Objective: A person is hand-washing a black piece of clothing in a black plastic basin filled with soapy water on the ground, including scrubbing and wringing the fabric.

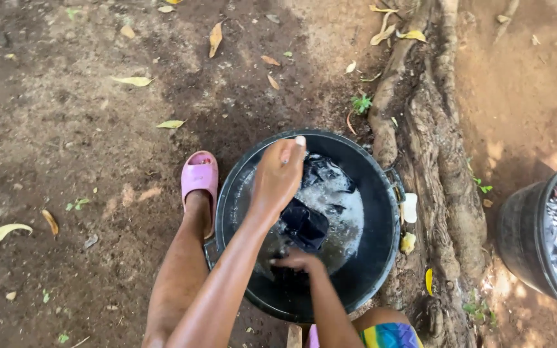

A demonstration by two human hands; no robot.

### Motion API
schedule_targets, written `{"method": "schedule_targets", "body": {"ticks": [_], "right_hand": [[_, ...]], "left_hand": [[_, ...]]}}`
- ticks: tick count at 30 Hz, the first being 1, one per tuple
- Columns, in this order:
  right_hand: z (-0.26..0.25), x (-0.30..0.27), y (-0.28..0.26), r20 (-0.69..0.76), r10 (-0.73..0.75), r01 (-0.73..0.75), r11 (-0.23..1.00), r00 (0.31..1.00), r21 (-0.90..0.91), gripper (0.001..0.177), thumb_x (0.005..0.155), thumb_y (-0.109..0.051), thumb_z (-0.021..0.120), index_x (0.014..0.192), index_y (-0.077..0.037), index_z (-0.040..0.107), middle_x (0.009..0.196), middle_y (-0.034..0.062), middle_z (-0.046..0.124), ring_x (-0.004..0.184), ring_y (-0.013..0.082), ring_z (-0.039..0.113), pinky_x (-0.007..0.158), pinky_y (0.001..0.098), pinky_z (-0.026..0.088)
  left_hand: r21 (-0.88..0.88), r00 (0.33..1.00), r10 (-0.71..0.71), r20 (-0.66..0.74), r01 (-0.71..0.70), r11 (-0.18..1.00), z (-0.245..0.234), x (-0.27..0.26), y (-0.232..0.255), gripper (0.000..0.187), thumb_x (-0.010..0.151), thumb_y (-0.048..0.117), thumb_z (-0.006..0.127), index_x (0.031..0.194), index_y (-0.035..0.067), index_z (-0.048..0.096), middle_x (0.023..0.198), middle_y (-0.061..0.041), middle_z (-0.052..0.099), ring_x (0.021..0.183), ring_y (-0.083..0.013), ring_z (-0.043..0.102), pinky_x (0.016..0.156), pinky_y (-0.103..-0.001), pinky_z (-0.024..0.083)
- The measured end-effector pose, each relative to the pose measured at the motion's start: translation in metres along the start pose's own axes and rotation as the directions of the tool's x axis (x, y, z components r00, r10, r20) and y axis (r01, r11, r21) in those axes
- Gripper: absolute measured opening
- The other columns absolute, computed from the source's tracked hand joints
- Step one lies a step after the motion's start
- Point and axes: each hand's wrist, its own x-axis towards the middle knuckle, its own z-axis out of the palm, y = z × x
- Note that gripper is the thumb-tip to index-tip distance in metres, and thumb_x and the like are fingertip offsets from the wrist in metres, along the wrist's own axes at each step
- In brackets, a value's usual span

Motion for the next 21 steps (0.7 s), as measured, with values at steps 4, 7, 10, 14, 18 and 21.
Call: {"method": "schedule_targets", "body": {"ticks": [4,7,10,14,18,21], "right_hand": [[-0.092,-0.073,-0.013,0.004,-0.186,0.136,0.73,0.983,0.669,0.059,0.104,-0.034,0.068,0.15,-0.001,0.054,0.143,0.0296,0.066,0.131,0.0402,0.067,0.113,0.0583,0.05],[-0.117,-0.041,0.004,-0.467,0.003,0.425,0.409,0.884,0.807,0.032,0.105,-0.028,0.06,0.124,-0.002,0.065,0.1,0.0221,0.068,0.092,0.0338,0.069,0.086,0.0477,0.056],[-0.12,0.022,0.045,-0.752,0.462,0.552,0.511,0.47,0.659,0.018,0.097,-0.025,0.069,0.113,-0.019,0.074,0.09,0.0071,0.073,0.085,0.0231,0.072,0.079,0.0378,0.059],[-0.077,0.0,0.057,-0.719,0.27,0.16,0.869,0.64,0.468,0.098,0.097,-0.072,0.065,0.174,-0.024,0.027,0.179,0.0184,0.014,0.163,0.0389,0.017,0.13,0.0593,0.021],[-0.052,0.164,0.2,-0.665,0.233,-0.06,0.96,0.709,0.272,0.089,0.101,-0.066,0.066,0.172,-0.026,0.029,0.168,0.0195,0.038,0.162,0.0358,0.022,0.124,0.0581,0.029],[-0.043,0.153,0.202,-0.598,0.336,-0.074,0.905,0.728,0.42,0.09,0.097,-0.048,0.076,0.169,-0.026,0.027,0.168,0.0272,0.027,0.156,0.0491,0.027,0.11,0.0743,0.041]], "left_hand": [[0.004,0.995,0.049,-0.082,-0.049,0.999,-0.005,0.001,0.002,0.045,0.105,0.039,0.05,0.127,0.004,0.067,0.14,-0.024,0.06,0.143,-0.0463,0.051,0.116,-0.067,0.041],[0.0,0.994,0.071,-0.083,-0.071,0.997,-0.005,-0.006,0.011,0.044,0.105,0.036,0.05,0.126,0.001,0.066,0.138,-0.026,0.061,0.143,-0.0481,0.051,0.117,-0.066,0.041],[-0.01,0.995,0.078,-0.07,-0.079,0.997,0.0,-0.004,0.012,0.042,0.106,0.034,0.05,0.125,0.001,0.068,0.136,-0.028,0.062,0.142,-0.0498,0.051,0.117,-0.066,0.041],[-0.013,0.996,0.059,-0.066,-0.06,0.998,0.009,0.001,0.0,0.041,0.107,0.037,0.052,0.12,0.003,0.07,0.132,-0.029,0.063,0.141,-0.0498,0.05,0.116,-0.064,0.042],[-0.012,0.996,0.065,-0.053,-0.066,0.998,0.015,0.001,0.001,0.043,0.107,0.039,0.051,0.121,0.002,0.069,0.135,-0.029,0.063,0.141,-0.0502,0.052,0.117,-0.066,0.041],[-0.041,0.997,0.076,-0.02,-0.077,0.996,0.019,0.002,-0.001,0.047,0.108,0.042,0.05,0.124,0.002,0.069,0.135,-0.03,0.063,0.14,-0.0516,0.051,0.118,-0.064,0.041]]}}
